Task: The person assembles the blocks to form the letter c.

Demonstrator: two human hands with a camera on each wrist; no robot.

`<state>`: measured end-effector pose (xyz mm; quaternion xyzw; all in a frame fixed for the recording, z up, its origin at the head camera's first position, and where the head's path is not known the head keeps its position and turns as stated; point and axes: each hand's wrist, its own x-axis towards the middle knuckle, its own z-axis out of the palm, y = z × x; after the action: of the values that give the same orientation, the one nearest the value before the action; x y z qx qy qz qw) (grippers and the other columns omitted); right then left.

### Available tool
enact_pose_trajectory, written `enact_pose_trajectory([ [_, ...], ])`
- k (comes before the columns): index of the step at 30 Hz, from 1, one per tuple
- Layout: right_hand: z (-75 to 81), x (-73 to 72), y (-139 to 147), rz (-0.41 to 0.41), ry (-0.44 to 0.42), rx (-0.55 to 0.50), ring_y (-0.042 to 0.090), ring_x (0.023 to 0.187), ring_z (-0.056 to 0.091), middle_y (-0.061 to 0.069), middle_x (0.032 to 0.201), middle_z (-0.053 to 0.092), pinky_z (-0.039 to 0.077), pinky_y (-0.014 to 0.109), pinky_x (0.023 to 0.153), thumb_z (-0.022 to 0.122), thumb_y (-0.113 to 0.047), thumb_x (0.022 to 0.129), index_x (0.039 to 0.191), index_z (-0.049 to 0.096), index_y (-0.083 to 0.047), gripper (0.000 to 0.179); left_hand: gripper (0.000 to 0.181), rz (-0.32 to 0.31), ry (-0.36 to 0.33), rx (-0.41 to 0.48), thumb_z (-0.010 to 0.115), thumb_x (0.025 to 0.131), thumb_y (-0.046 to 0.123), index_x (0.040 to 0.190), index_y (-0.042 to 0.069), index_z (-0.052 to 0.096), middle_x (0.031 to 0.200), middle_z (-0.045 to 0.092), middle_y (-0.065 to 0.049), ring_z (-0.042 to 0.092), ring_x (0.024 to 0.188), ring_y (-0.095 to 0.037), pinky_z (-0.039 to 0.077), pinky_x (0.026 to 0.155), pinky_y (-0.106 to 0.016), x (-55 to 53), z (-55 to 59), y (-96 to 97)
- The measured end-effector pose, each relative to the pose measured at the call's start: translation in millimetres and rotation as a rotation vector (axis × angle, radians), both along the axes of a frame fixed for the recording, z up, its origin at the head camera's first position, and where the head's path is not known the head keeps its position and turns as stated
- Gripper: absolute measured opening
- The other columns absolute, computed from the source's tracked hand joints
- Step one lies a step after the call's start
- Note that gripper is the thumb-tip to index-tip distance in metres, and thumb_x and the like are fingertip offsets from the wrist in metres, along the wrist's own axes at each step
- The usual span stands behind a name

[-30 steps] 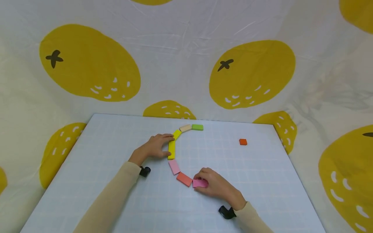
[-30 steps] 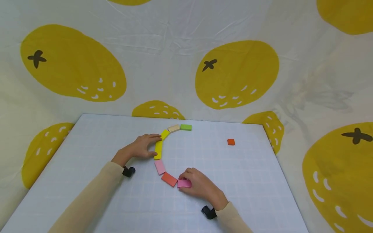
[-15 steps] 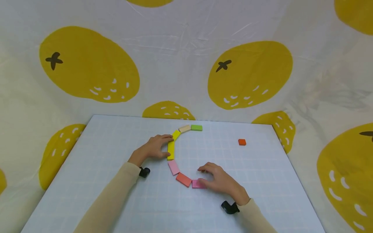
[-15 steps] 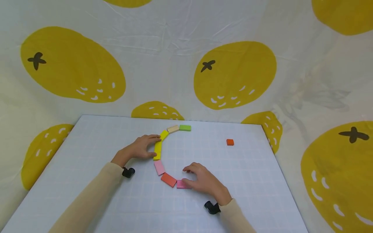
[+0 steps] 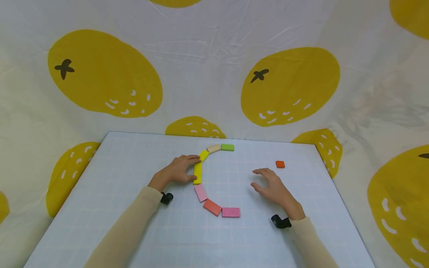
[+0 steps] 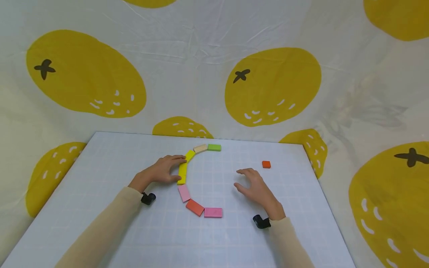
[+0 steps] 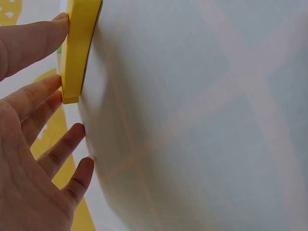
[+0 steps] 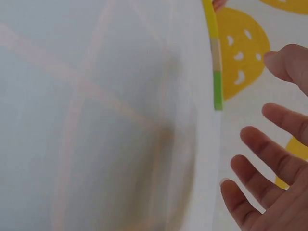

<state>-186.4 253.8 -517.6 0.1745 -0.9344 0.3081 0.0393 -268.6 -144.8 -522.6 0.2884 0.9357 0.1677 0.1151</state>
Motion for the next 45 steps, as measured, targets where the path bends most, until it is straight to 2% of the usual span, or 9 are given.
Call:
enact_pose_trajectory([
  [5, 3.2, -10.0, 20, -0.056, -0.013, 0.023, 0.04, 0.131, 0.051, 0.016, 0.138, 0.061, 0.043, 0.064, 0.11, 0.076, -0.027, 0.093, 0.137, 0.062, -0.004, 0.052, 0.071, 0.009, -0.011, -0.007, 0.07, 0.091, 0.04, 0.155, 0.017, 0.048, 0.164, 0.04, -0.005, 0.041, 0.146, -0.036, 0.035, 0.114, -0.066, 0.8, 0.9, 0.4],
  [12, 0.4, -21.0, 46, -0.116, 0.012, 0.04, 0.044, 0.129, 0.047, 0.023, 0.139, 0.057, 0.04, 0.064, 0.109, 0.076, -0.024, 0.092, 0.138, 0.059, -0.002, 0.054, 0.072, 0.015, -0.008, -0.017, 0.07, 0.091, 0.043, 0.155, 0.019, 0.048, 0.165, 0.039, -0.004, 0.04, 0.147, -0.035, 0.035, 0.115, -0.065, 0.7, 0.8, 0.0],
  [16, 0.4, -27.0, 59, -0.152, -0.019, 0.064, 0.043, 0.126, 0.046, 0.025, 0.138, 0.053, 0.04, 0.064, 0.109, 0.075, -0.025, 0.093, 0.141, 0.056, -0.001, 0.057, 0.071, 0.008, -0.004, -0.012, 0.07, 0.091, 0.041, 0.155, 0.018, 0.048, 0.165, 0.039, -0.004, 0.041, 0.146, -0.036, 0.036, 0.114, -0.065, 0.7, 1.5, 0.7],
  [24, 1.7, -37.1, 76, -0.186, -0.077, 0.13, 0.048, 0.135, 0.039, 0.029, 0.146, 0.046, 0.033, 0.068, 0.114, 0.072, -0.028, 0.095, 0.144, 0.051, 0.0, 0.061, 0.07, 0.012, -0.012, -0.009, 0.07, 0.092, 0.04, 0.155, 0.017, 0.048, 0.165, 0.039, -0.004, 0.04, 0.147, -0.035, 0.035, 0.115, -0.065, 1.9, 3.2, 1.8],
  [32, -2.0, -47.4, 88, -0.23, -0.088, 0.146, 0.051, 0.135, 0.038, 0.032, 0.149, 0.043, 0.034, 0.071, 0.112, 0.073, -0.032, 0.094, 0.148, 0.048, -0.001, 0.067, 0.07, 0.013, -0.013, -0.002, 0.07, 0.092, 0.039, 0.155, 0.016, 0.048, 0.165, 0.039, -0.004, 0.04, 0.147, -0.035, 0.035, 0.115, -0.064, 2.3, 4.7, 2.3],
  [38, -4.4, -54.4, 98, -0.258, -0.136, 0.134, 0.05, 0.137, 0.038, 0.032, 0.152, 0.039, 0.034, 0.07, 0.113, 0.072, -0.031, 0.094, 0.152, 0.042, -0.001, 0.071, 0.071, 0.008, -0.012, -0.014, 0.07, 0.092, 0.041, 0.155, 0.018, 0.048, 0.165, 0.039, -0.003, 0.04, 0.147, -0.035, 0.036, 0.115, -0.064, 0.4, 4.1, 3.6],
  [45, -11.1, -63.2, 101, -0.277, -0.169, 0.086, 0.046, 0.127, 0.045, 0.031, 0.15, 0.04, 0.041, 0.066, 0.11, 0.07, -0.028, 0.096, 0.152, 0.04, 0.001, 0.07, 0.072, 0.026, -0.022, -0.03, 0.071, 0.091, 0.041, 0.155, 0.018, 0.048, 0.165, 0.039, -0.003, 0.04, 0.147, -0.035, 0.035, 0.116, -0.065, 0.7, 4.2, 4.9],
])
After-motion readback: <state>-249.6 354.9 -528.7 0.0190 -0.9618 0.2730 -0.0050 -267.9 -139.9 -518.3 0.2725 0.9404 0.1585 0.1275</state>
